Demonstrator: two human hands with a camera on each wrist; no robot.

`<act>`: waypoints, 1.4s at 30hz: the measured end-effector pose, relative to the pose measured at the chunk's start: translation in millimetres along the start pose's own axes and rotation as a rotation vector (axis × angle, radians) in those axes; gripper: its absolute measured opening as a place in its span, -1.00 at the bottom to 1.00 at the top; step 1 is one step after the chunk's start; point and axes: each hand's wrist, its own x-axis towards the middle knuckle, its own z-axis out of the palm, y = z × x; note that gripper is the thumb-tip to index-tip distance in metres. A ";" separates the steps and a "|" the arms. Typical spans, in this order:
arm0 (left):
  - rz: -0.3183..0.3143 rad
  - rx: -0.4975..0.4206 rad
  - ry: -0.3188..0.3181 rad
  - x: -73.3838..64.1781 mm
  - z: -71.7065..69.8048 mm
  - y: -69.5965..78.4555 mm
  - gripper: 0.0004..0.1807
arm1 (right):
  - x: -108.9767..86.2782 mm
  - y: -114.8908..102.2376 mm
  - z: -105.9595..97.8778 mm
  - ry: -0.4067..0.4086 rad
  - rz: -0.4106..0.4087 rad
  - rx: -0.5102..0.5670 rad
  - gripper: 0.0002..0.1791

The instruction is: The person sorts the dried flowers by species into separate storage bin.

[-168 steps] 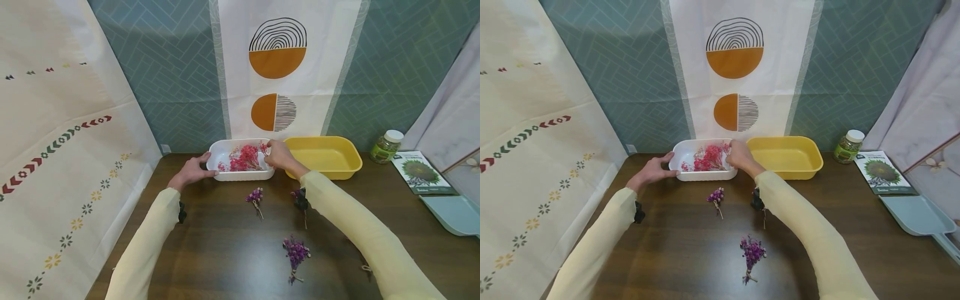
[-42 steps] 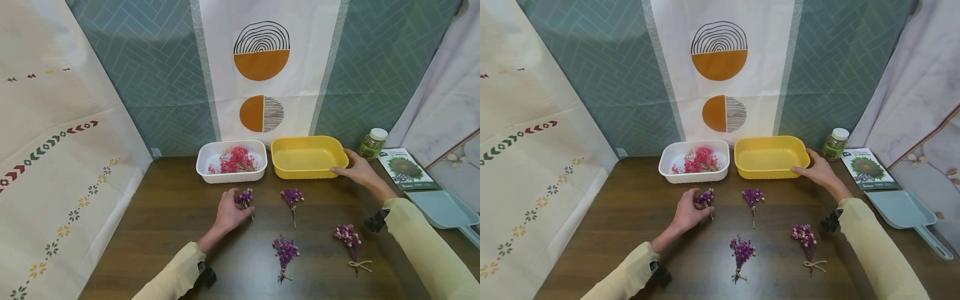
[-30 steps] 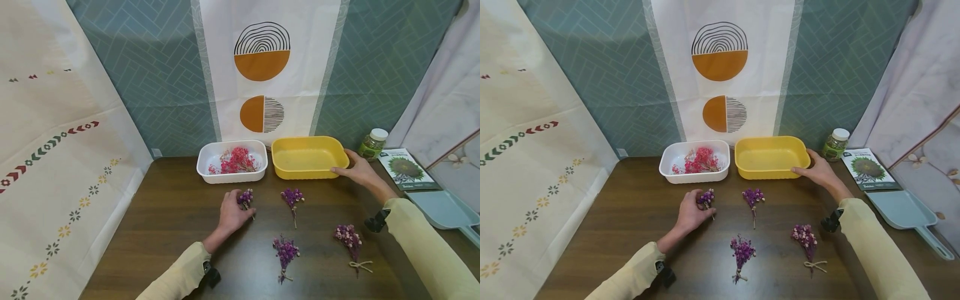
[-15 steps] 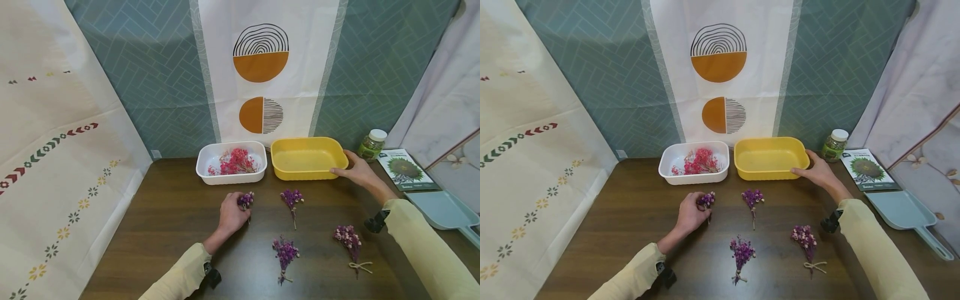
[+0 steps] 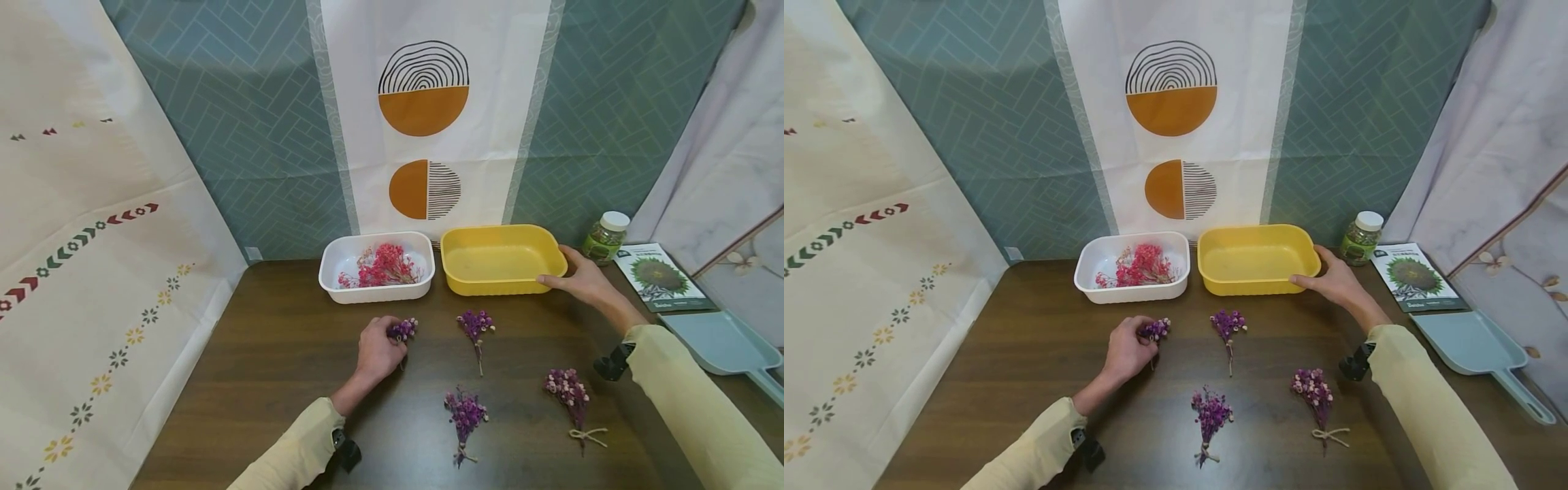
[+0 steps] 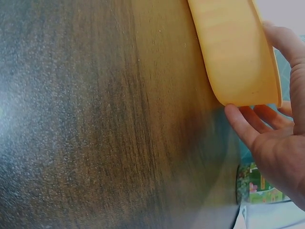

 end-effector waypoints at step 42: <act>0.306 -0.172 -0.072 70.6 16.9 71.7 -0.59 | 0.7 -2.8 -2.6 -0.003 0.002 0.000 0.17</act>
